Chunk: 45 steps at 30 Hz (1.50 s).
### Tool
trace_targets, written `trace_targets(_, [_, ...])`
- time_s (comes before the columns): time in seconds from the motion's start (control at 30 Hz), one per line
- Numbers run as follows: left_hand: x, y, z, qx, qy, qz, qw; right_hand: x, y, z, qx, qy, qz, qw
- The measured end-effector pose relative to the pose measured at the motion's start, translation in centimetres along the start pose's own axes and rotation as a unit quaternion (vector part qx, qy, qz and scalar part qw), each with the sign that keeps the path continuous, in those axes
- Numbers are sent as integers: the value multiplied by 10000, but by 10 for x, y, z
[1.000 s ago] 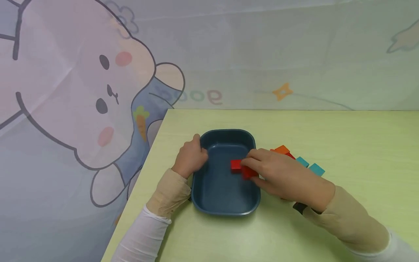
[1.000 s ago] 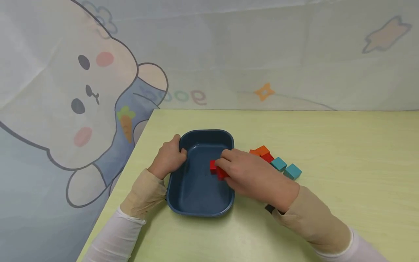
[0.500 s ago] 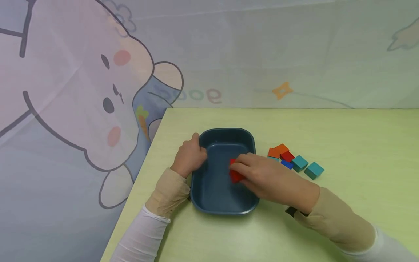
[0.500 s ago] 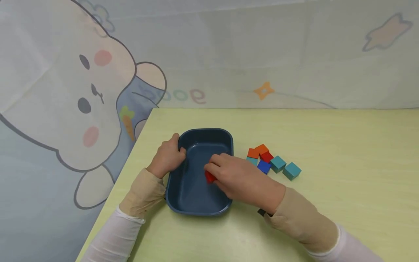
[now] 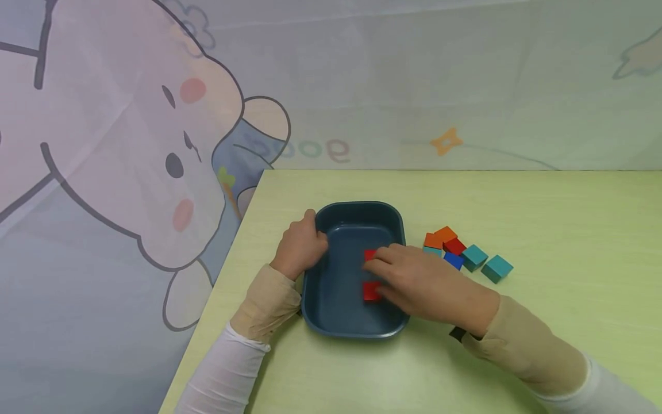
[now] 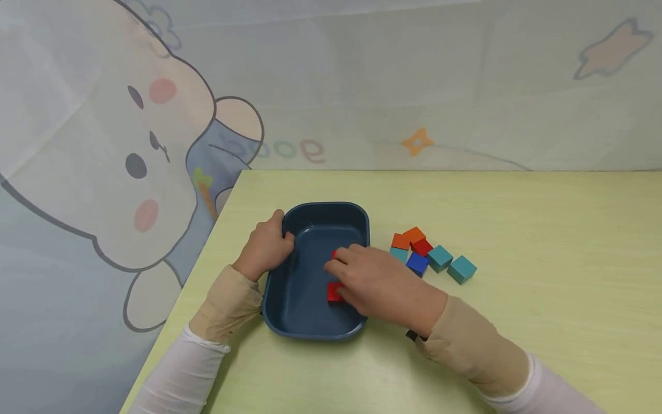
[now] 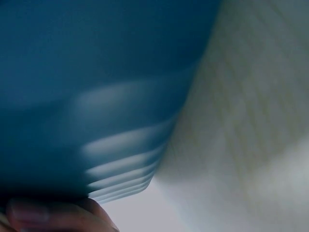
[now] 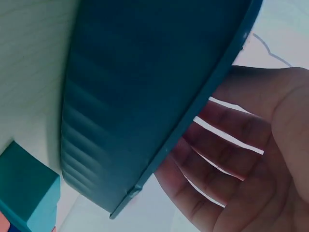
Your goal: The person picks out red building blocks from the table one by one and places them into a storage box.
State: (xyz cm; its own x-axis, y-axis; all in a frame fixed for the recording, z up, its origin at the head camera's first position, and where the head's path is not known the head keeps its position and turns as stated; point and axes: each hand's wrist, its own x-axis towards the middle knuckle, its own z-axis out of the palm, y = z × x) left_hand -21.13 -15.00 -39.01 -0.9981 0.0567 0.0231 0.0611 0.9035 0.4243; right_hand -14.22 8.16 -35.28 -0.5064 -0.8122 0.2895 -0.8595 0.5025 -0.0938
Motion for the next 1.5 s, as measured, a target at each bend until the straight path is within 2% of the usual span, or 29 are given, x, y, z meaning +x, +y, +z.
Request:
trace_targets(0.33, [0, 0, -2, 44, 41, 21, 10000, -5, 10, -18, -131, 497, 193, 9985])
trace_targets(0.53, [-1, -1, -3, 43, 20, 24, 10000, -13, 27, -34, -498, 821, 586, 9936])
trace_targets(0.67, [-2, -4, -4, 78, 43, -4, 10000, -19, 39, -41, -636, 886, 905, 9899])
trace_targets(0.87, [-3, -6, -4, 81, 33, 36, 10000, -26, 56, -44, -440, 452, 1854, 9806])
trace_targets(1.07, [-4, -6, -5, 50, -26, 30, 10000, -34, 76, -35, 67, 333, 2763, 9605])
trace_targets(1.17, [-5, -6, -5, 17, -72, 53, 10000, -39, 84, -29, 383, 54, 3159, 9480])
trace_targets(1.33, [-6, -6, -5, -53, -96, 76, 9999, -43, 94, -17, 673, -696, 3436, 9341])
trace_targets(1.5, [-6, -6, -5, -59, -136, 70, 9999, -46, 100, -13, 718, -964, 3697, 9214])
